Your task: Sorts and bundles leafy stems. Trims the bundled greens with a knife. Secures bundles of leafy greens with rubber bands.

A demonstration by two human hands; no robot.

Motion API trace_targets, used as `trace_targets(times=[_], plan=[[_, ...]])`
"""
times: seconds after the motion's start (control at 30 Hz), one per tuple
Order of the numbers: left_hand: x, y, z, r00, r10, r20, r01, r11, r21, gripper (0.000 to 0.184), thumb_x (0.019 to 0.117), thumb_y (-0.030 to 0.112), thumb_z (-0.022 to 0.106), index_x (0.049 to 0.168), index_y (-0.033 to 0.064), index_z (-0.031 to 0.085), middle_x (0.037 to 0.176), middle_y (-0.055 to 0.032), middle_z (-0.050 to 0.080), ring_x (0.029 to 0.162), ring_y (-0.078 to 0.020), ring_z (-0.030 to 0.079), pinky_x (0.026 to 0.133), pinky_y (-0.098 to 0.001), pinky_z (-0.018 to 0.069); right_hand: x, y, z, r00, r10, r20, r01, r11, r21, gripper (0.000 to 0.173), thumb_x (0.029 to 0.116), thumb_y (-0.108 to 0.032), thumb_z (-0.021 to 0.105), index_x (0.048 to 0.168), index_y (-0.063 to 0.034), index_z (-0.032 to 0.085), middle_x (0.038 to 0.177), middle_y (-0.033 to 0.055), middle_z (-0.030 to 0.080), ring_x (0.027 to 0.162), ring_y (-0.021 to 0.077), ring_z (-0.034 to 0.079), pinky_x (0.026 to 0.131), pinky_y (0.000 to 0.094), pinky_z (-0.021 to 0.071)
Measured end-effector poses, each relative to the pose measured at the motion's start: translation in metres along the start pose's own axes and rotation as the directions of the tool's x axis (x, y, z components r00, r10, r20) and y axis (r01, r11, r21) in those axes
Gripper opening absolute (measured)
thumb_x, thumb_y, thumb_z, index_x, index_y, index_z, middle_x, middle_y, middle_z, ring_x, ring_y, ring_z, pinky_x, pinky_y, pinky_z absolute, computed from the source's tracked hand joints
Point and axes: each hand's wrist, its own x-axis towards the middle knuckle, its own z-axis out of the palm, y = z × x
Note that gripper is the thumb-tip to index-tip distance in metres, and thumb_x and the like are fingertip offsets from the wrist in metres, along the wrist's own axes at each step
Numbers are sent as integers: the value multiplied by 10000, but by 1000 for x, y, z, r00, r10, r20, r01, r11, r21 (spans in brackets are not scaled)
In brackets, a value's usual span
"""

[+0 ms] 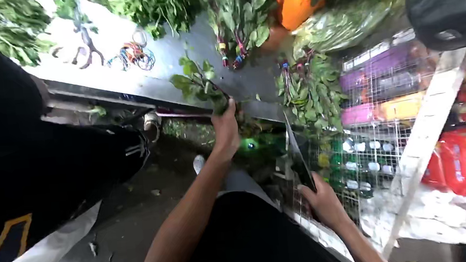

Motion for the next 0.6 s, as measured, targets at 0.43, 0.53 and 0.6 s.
trace_targets(times=[0.43, 0.53, 0.6], plan=[[35, 23, -18, 968, -207, 142, 214, 976, -35, 204, 1050, 143, 563, 1226, 44, 541, 832, -101, 627, 610, -183, 621, 603, -346, 589, 15, 66, -14, 990, 0, 141, 55, 920, -388, 475, 974, -303, 647, 1398, -98, 591, 1065, 198, 720, 964, 362, 705, 882, 601, 545], [39, 33, -29, 973, -176, 151, 182, 983, -29, 216, 1032, 121, 591, 1225, 40, 535, 858, -121, 648, 650, -207, 656, 645, -383, 614, 18, 80, -9, 995, -96, -38, 90, 985, -150, 570, 893, -295, 710, 1382, -38, 569, 1086, 188, 696, 951, 302, 683, 845, 551, 552], [43, 36, -33, 975, -171, 142, 175, 985, -11, 254, 1017, 114, 613, 1252, 46, 545, 916, -128, 676, 711, -214, 681, 686, -391, 619, 45, 47, 0, 981, -156, -118, 156, 988, -15, 608, 894, -269, 686, 1432, -34, 524, 1253, 189, 653, 1126, 283, 650, 956, 524, 536]])
